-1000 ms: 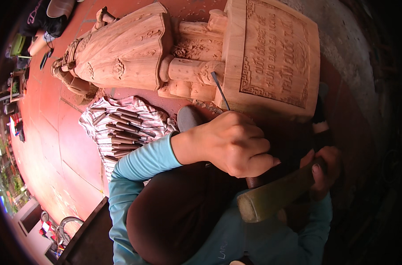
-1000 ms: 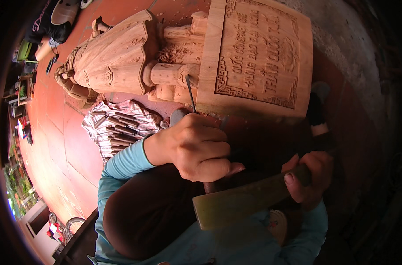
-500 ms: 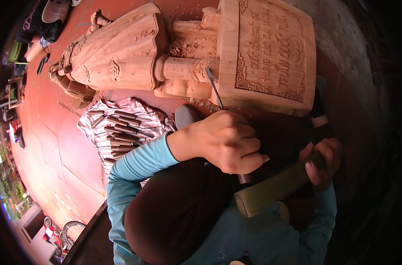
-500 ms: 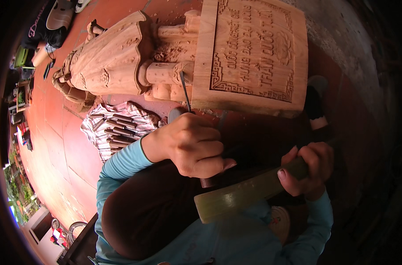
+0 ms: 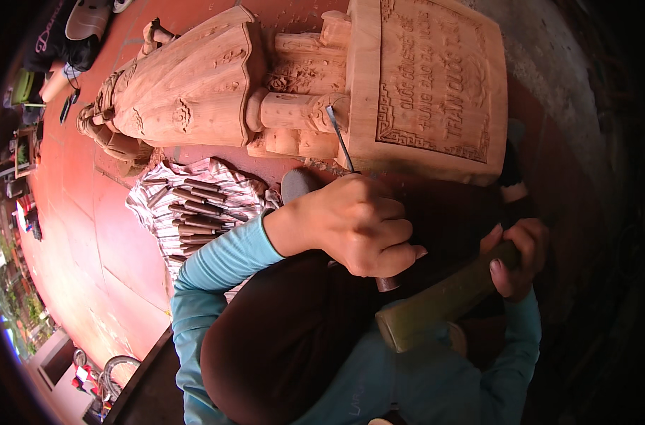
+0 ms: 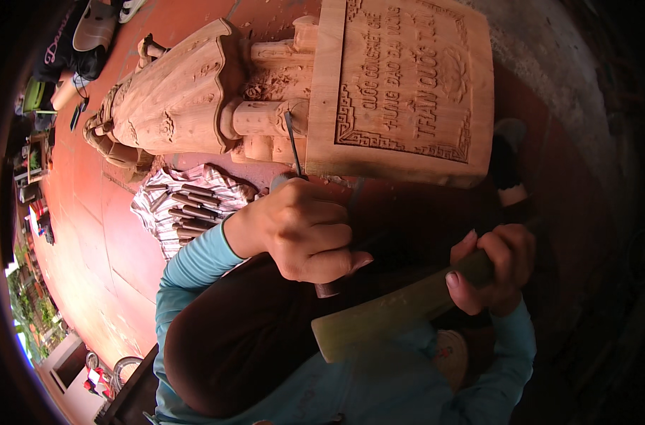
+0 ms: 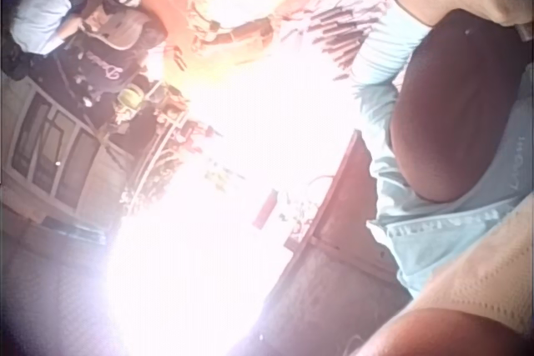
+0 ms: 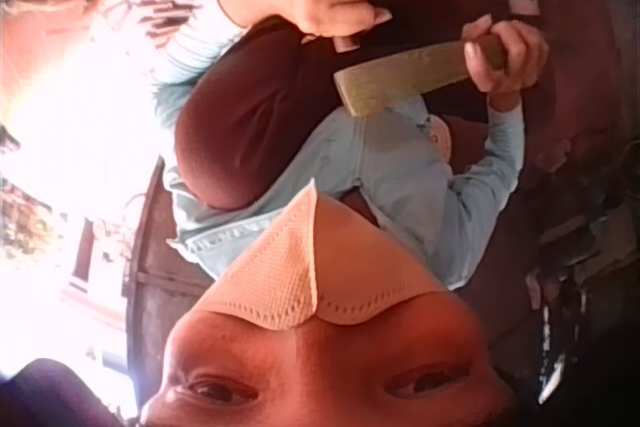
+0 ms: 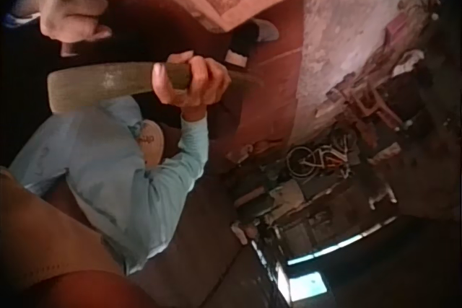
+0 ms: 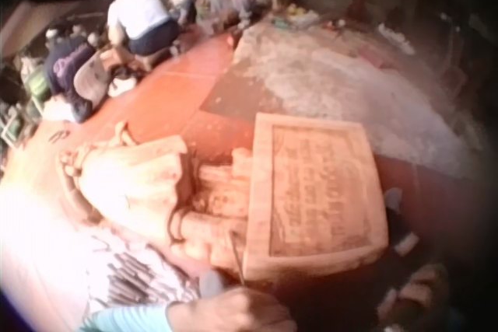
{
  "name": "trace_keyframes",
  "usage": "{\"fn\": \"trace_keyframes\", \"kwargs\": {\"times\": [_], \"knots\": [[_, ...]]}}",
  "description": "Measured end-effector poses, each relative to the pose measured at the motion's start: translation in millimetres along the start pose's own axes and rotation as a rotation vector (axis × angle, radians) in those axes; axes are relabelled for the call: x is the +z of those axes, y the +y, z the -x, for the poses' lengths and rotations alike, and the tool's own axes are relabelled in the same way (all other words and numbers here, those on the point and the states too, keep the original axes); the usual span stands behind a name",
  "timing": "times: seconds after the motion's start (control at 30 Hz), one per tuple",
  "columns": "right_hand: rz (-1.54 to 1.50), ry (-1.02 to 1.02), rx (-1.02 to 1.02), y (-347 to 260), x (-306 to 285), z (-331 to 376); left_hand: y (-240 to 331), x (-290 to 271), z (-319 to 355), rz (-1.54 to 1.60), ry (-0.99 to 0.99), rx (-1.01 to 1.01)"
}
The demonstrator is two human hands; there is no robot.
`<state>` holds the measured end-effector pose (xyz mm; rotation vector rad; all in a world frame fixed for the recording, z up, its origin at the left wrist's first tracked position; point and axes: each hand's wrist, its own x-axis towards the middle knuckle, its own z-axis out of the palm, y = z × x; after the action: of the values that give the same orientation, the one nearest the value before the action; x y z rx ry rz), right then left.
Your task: The person is carving a wooden statue using a chisel and a mallet. They repeatedly strike the chisel with the mallet to shape the wood, occasionally switching tools from a nearby collection. The task involves detailed work on the base and lower sections of the statue.
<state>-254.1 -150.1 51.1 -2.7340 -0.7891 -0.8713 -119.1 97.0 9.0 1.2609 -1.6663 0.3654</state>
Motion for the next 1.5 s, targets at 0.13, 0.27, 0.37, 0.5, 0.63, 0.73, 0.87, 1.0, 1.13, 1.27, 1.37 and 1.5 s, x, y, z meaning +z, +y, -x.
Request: {"fn": "trace_keyframes", "kwargs": {"times": [0.13, 0.27, 0.37, 0.5, 0.63, 0.73, 0.87, 1.0, 1.13, 1.27, 1.37, 1.5], "knots": [[0.013, 0.011, 0.0, 0, 0, -5, -1, -1, -3, -0.041, 0.034, 0.009], [0.077, 0.003, 0.007, -1, 1, -4, 10, -8, -15, -0.105, 0.129, 0.082], [0.027, 0.008, 0.026, -3, 0, 0, 12, -3, -12, -0.059, 0.047, 0.024], [0.019, 0.018, 0.057, -5, 0, 0, 7, 4, -7, -0.101, 0.06, -0.026], [-0.086, 0.001, 0.108, -6, -6, -1, 4, 0, -9, -0.074, 0.048, -0.024], [-0.196, 0.15, 0.107, -6, 1, 9, 1, -1, -12, -0.016, 0.109, -0.013], [-0.011, 0.043, 0.081, -6, 0, -11, -4, -4, -12, 0.005, 0.159, 0.009], [-0.074, 0.187, 0.003, 4, 10, -6, -5, -4, -14, -0.04, 0.147, 0.014], [0.096, 0.041, 0.018, 3, 5, -11, -6, 4, -9, -0.12, 0.164, 0.008], [-0.073, 0.138, 0.02, 11, 10, 1, -9, 5, -14, -0.151, 0.146, 0.002], [0.025, 0.059, 0.078, 9, 8, -1, -9, 7, -21, -0.23, 0.149, -0.069], [-0.045, 0.085, 0.106, 12, 9, -4, -14, 15, -29, -0.288, 0.235, -0.119]]}}
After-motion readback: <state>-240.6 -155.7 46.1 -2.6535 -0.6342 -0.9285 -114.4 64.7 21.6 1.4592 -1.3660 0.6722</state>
